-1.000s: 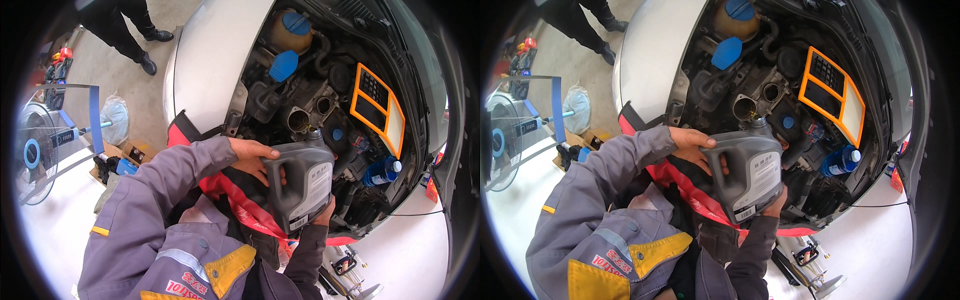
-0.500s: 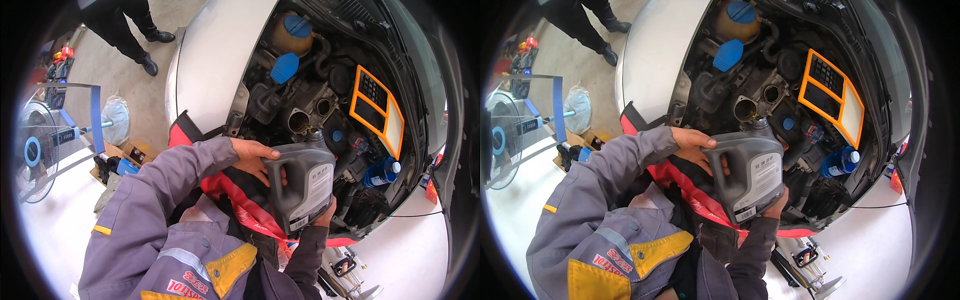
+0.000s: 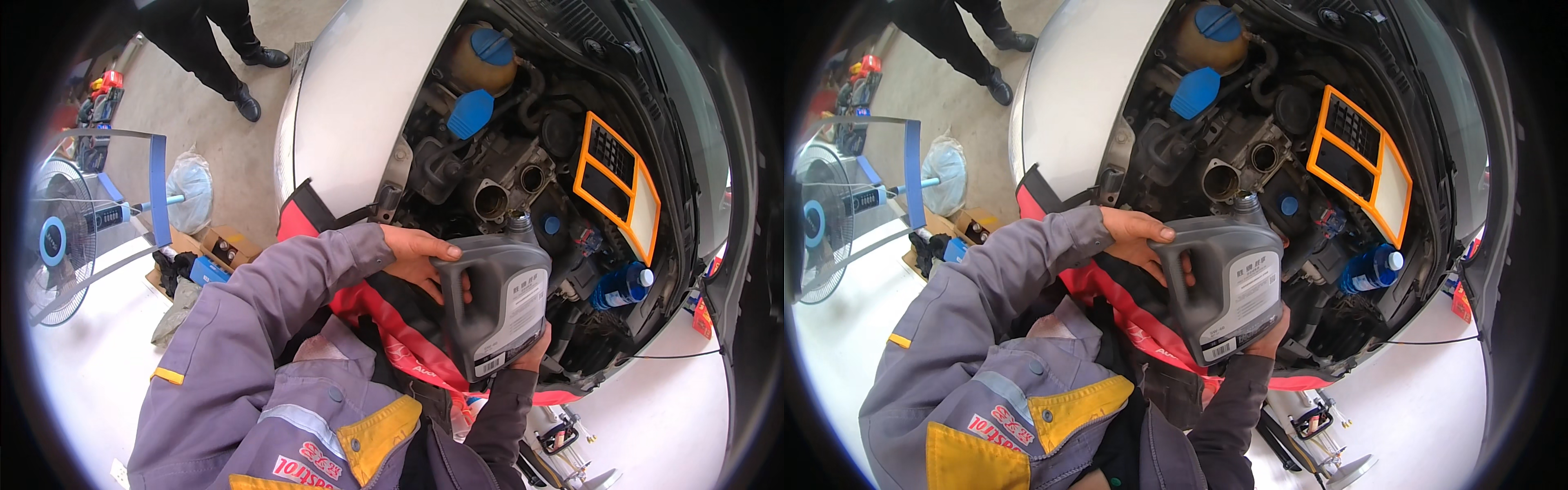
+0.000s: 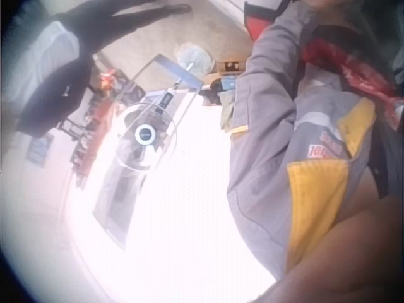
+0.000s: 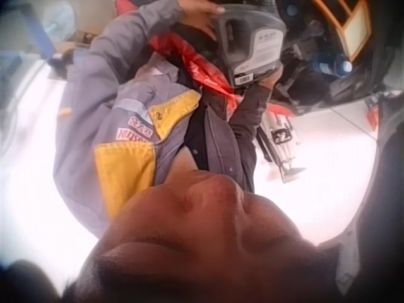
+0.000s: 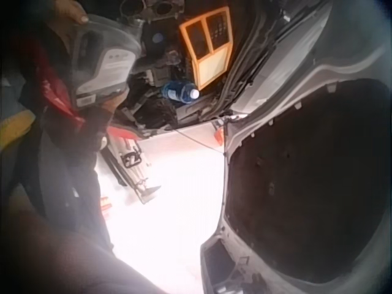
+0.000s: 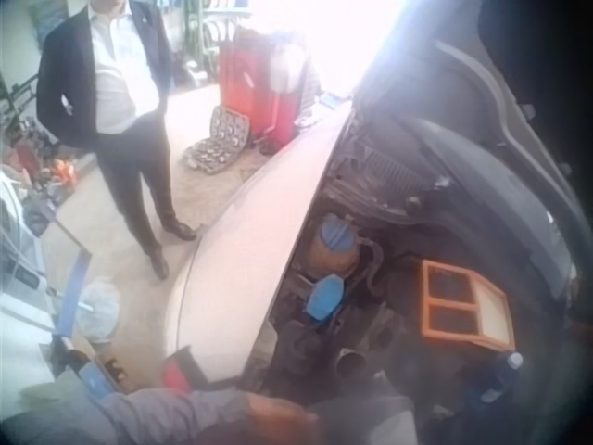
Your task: The person opens a gray oil container and pours engine oil into the engine of a white car with the hood open. The person holds the container with both hands and tilts it to pour the oil into the engine fill port.
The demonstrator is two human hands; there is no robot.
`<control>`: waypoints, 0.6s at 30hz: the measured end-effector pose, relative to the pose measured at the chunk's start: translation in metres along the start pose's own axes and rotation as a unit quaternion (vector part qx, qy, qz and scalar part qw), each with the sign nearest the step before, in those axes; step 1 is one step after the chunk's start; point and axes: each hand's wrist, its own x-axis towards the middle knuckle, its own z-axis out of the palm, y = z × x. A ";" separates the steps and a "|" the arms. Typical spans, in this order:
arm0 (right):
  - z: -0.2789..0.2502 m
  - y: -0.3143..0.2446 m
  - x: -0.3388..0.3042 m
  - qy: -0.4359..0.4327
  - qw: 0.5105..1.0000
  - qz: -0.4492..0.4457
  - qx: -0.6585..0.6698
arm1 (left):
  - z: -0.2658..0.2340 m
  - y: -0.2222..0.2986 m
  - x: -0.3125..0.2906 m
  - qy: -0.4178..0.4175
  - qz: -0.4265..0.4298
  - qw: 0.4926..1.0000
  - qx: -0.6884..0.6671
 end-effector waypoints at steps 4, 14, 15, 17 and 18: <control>0.006 0.000 -0.002 0.008 1.000 0.001 0.010 | 0.000 -0.001 0.000 0.004 0.002 1.000 0.001; 0.008 -0.002 -0.005 0.020 1.000 -0.007 -0.001 | -0.002 -0.001 0.001 0.006 -0.003 1.000 -0.006; 0.005 -0.001 -0.004 0.017 1.000 -0.007 -0.004 | -0.001 -0.001 0.000 0.009 -0.003 1.000 -0.008; 0.000 -0.001 -0.003 0.014 1.000 -0.010 -0.009 | -0.001 -0.001 0.001 0.013 -0.004 1.000 -0.011; -0.002 -0.001 -0.002 0.009 1.000 -0.007 -0.004 | -0.001 -0.001 0.001 0.014 -0.005 1.000 -0.012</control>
